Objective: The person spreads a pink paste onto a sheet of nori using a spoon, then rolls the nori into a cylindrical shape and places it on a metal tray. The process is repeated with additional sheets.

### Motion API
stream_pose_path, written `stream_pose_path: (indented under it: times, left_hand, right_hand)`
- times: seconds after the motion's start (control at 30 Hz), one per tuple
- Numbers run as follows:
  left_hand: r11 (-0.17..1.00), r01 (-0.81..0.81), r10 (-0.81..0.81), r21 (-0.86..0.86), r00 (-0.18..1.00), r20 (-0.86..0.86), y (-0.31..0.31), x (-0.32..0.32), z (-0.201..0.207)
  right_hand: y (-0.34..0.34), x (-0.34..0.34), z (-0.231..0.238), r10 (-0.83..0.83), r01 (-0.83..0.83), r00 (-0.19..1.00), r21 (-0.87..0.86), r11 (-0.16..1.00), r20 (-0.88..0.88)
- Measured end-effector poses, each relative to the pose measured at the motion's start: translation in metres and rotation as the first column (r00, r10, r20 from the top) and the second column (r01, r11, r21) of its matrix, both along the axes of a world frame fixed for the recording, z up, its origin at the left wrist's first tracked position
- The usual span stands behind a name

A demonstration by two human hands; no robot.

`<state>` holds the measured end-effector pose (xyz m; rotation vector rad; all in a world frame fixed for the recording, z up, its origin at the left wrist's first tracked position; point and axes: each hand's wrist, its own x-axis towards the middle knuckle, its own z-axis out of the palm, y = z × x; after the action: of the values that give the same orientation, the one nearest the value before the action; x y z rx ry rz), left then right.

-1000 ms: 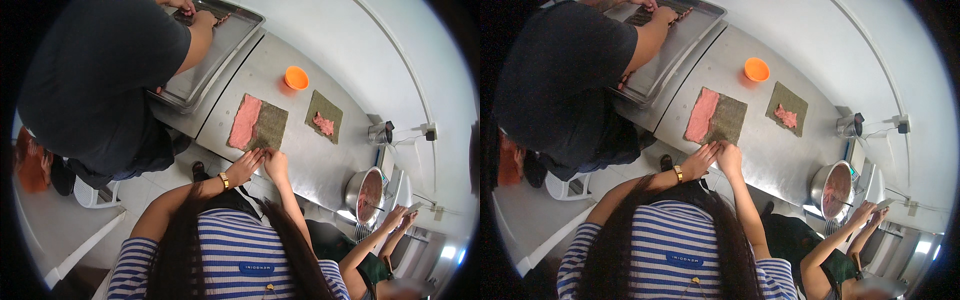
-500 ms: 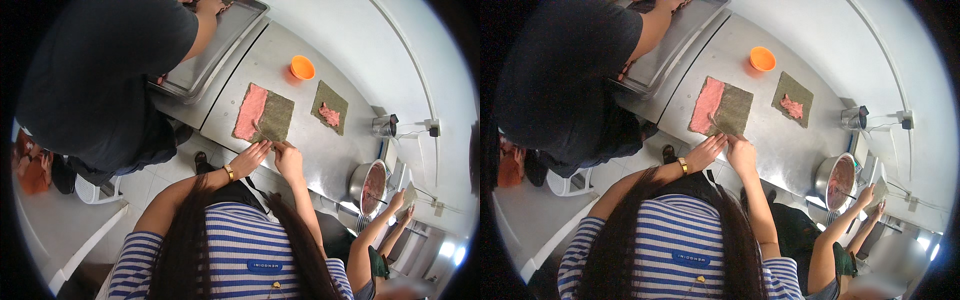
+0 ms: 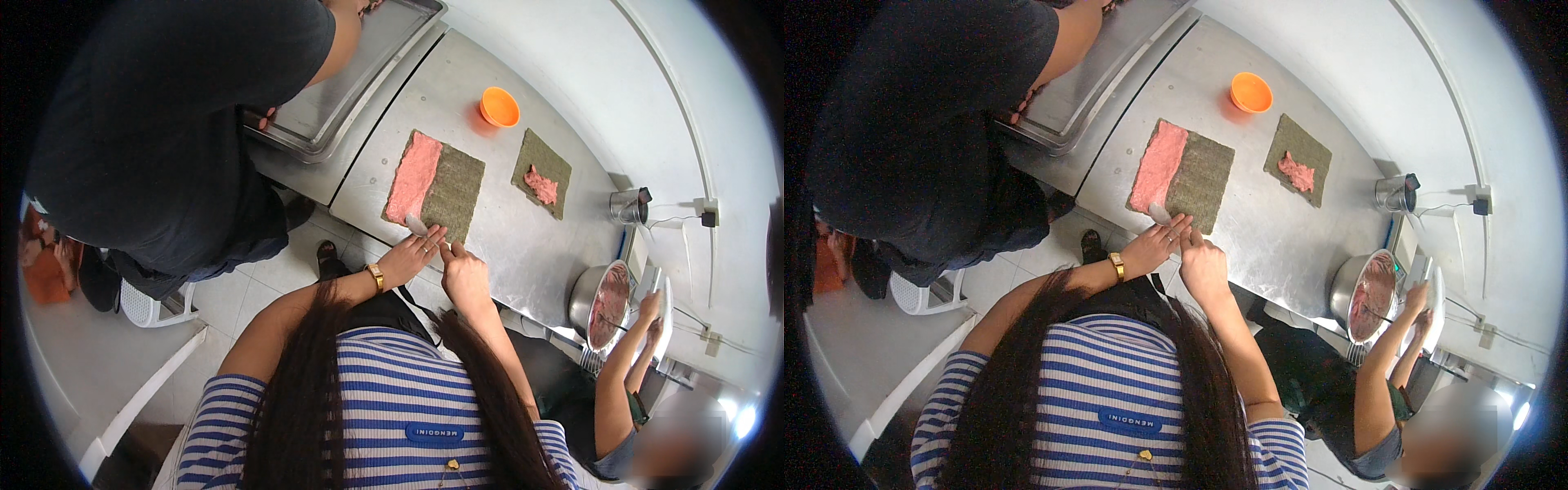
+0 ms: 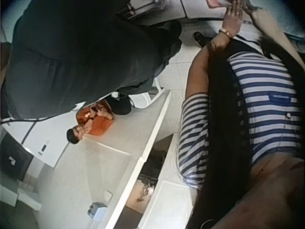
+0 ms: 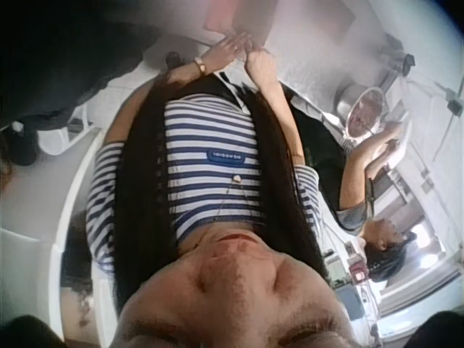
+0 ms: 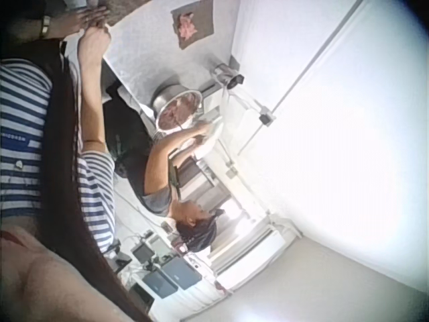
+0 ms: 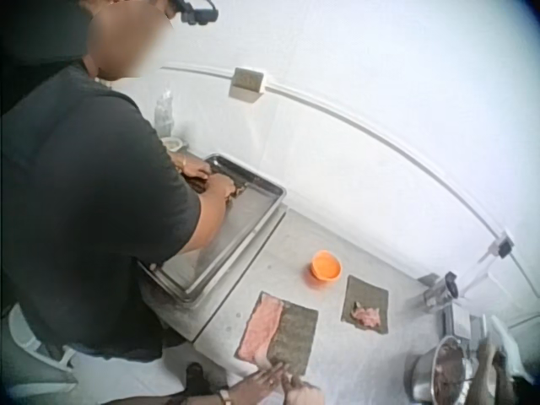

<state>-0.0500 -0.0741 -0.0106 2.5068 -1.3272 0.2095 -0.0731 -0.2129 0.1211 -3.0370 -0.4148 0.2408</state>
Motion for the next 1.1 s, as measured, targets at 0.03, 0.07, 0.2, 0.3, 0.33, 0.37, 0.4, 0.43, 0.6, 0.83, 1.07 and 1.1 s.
stream_pose_path:
  times: [0.03, 0.07, 0.2, 0.3, 0.33, 0.37, 0.4, 0.43, 0.6, 0.83, 1.07, 1.1]
  left_hand:
    - [1.0, 0.0, 0.0, -0.003, 1.0, 0.001, 0.0, 0.0, 0.0]
    - [1.0, -0.005, 0.005, -0.012, 1.0, 0.017, 0.0, -0.001, 0.0]
    - [1.0, -0.001, 0.001, -0.017, 0.999, -0.045, -0.001, -0.001, 0.0]
    - [0.999, -0.008, 0.007, -0.033, 0.999, -0.035, -0.002, -0.001, 0.0]
    - [0.999, -0.009, 0.007, -0.049, 0.999, -0.04, -0.002, 0.0, 0.0]
    - [0.999, -0.006, 0.004, -0.043, 0.998, -0.055, -0.003, 0.0, 0.0]
    - [0.998, -0.003, 0.0, -0.059, 0.999, -0.051, -0.002, 0.0, 0.0]
    - [0.999, 0.004, -0.007, -0.051, 0.998, -0.058, -0.002, 0.0, 0.0]
    - [1.0, 0.003, -0.004, -0.009, 0.998, -0.056, -0.002, -0.001, 0.0]
    - [1.0, -0.007, 0.007, -0.018, 1.0, 0.027, -0.002, -0.001, -0.002]
    - [0.998, -0.011, 0.016, -0.062, 0.998, 0.069, -0.002, 0.0, 0.001]
    - [0.998, -0.006, 0.009, -0.06, 0.999, 0.048, -0.001, 0.0, 0.001]
  right_hand:
    - [0.0, 0.001, 0.004, 0.025, -0.025, 1.0, -0.001, 1.0, -0.013]
    - [-0.002, 0.002, 0.01, 0.051, -0.051, 0.998, -0.002, 0.999, -0.025]
    - [-0.012, 0.011, 0.035, 0.051, -0.048, 0.996, 0.041, 0.998, -0.07]
    - [-0.016, 0.024, 0.04, 0.019, -0.017, 1.0, 0.152, 0.988, -0.009]
    - [-0.016, 0.027, 0.038, 0.006, -0.004, 1.0, 0.152, 0.988, -0.015]
    - [-0.015, 0.03, 0.034, -0.007, 0.011, 0.999, 0.129, 0.992, -0.037]
    - [-0.014, 0.033, 0.028, -0.003, 0.007, 1.0, 0.125, 0.992, -0.03]
    - [-0.012, 0.034, 0.022, 0.0, 0.003, 1.0, 0.127, 0.992, -0.017]
    - [-0.005, 0.018, 0.001, 0.04, -0.037, 0.998, 0.07, 0.997, -0.039]
    - [-0.008, 0.015, 0.022, 0.13, -0.124, 0.988, 0.068, 0.99, -0.083]
    - [-0.008, 0.044, 0.029, 0.07, -0.065, 0.997, 0.143, 0.988, -0.027]
    - [-0.005, 0.045, 0.024, 0.076, -0.075, 0.997, 0.148, 0.986, -0.002]
